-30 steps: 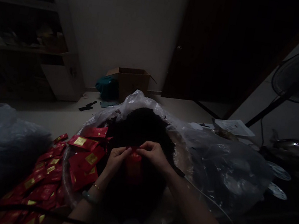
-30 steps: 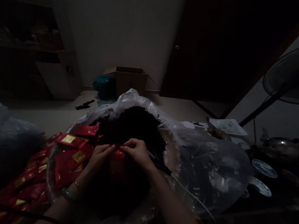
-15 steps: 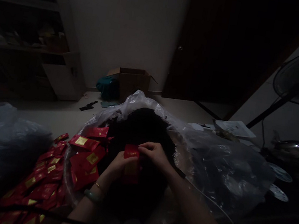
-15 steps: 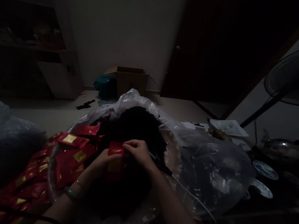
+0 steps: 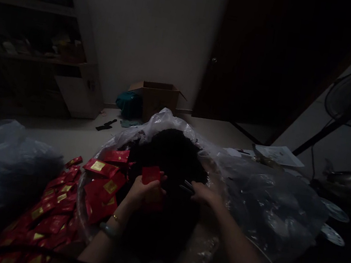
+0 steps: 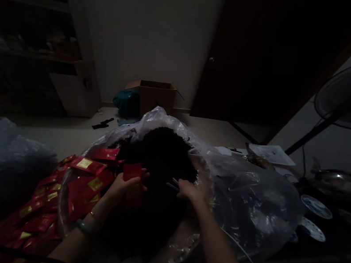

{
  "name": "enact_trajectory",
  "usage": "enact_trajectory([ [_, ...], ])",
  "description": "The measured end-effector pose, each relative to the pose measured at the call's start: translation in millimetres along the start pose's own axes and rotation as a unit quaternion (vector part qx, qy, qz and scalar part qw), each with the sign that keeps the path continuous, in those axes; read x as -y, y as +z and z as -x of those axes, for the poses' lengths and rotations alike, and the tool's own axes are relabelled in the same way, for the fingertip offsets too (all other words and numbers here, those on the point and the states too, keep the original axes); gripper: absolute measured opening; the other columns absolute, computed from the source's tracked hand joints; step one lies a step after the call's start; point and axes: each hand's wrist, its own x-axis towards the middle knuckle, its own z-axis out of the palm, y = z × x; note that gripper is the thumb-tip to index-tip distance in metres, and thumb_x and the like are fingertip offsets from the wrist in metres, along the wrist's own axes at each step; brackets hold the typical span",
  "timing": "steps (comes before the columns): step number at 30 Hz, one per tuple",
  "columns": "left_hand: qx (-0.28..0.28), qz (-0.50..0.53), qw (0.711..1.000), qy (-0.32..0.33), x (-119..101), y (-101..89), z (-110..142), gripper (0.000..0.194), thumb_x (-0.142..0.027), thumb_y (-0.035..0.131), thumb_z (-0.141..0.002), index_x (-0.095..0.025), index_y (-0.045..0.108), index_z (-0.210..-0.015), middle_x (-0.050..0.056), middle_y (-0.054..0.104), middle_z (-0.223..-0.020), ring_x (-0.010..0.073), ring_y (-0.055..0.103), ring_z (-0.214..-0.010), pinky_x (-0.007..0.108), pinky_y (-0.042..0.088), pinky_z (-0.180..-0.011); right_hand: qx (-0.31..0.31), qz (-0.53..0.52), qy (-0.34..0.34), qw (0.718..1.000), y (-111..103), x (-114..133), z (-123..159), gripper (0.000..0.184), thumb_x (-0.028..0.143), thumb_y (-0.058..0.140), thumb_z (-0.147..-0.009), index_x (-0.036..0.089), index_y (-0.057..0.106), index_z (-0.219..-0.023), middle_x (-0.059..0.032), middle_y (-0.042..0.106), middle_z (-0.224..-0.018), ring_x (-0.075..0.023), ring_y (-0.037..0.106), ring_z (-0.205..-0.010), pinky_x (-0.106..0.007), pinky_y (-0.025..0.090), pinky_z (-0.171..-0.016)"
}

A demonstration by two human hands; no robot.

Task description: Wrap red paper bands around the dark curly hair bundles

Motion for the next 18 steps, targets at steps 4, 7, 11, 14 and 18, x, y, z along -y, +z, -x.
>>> enact_trajectory([
  [4,0.014,-0.018,1.0,0.0,-0.7,1.5,1.7,0.061,-0.039,0.079,-0.056,-0.01,0.061,-0.107,0.021,0.064,-0.115,0.0211,0.068,-0.063,0.032,0.053,-0.06,-0.027,-0.068,-0.061,0.995,-29.7,-1.8,9.5,0.041,0.027,0.064,-0.075,0.015,0.06,-0.114,-0.0118,0.066,-0.107,-0.0236,0.061,-0.093,-0.029,0.046,-0.076],
  [7,0.027,-0.037,0.999,-0.016,0.6,3.3,2.5,0.061,-0.039,0.081,-0.054,-0.01,0.063,-0.104,0.02,0.066,-0.11,0.0217,0.068,-0.062,0.034,0.053,-0.061,-0.034,-0.227,-0.101,0.968,-49.1,10.2,26.9,0.054,0.044,0.055,-0.082,0.015,0.051,-0.128,-0.0079,0.068,-0.094,-0.0186,0.062,-0.074,-0.027,0.046,-0.062],
  [11,0.046,-0.088,0.995,-0.027,4.6,5.5,4.1,0.051,-0.04,0.081,-0.052,-0.009,0.068,-0.09,0.012,0.072,-0.084,0.0197,0.066,-0.061,0.031,0.051,-0.061,-0.007,-0.259,-0.203,0.944,-55.4,48.0,51.3,0.052,0.045,0.06,-0.078,0.02,0.057,-0.124,-0.0043,0.068,-0.1,-0.0181,0.063,-0.078,-0.026,0.047,-0.065],
  [14,0.057,-0.125,0.99,-0.031,6.7,7.7,6.5,0.039,-0.041,0.079,-0.055,-0.009,0.068,-0.075,0.005,0.067,-0.062,0.0158,0.062,-0.056,0.026,0.048,-0.057,-0.02,-0.213,-0.278,0.936,-52.2,73.2,61.3,0.039,0.041,0.059,-0.08,0.022,0.064,-0.113,-0.0027,0.069,-0.1,-0.0207,0.063,-0.086,-0.027,0.046,-0.073],
  [18,0.074,-0.129,0.988,-0.034,6.2,9.8,8.8,0.034,-0.035,0.077,-0.057,-0.01,0.068,-0.078,0.002,0.065,-0.061,0.0123,0.057,-0.053,0.023,0.046,-0.054,-0.027,-0.168,-0.286,0.943,-46.1,83.1,61.4,0.032,0.039,0.055,-0.083,0.023,0.067,-0.108,-0.0019,0.071,-0.09,-0.0189,0.064,-0.076,-0.025,0.045,-0.066],
])
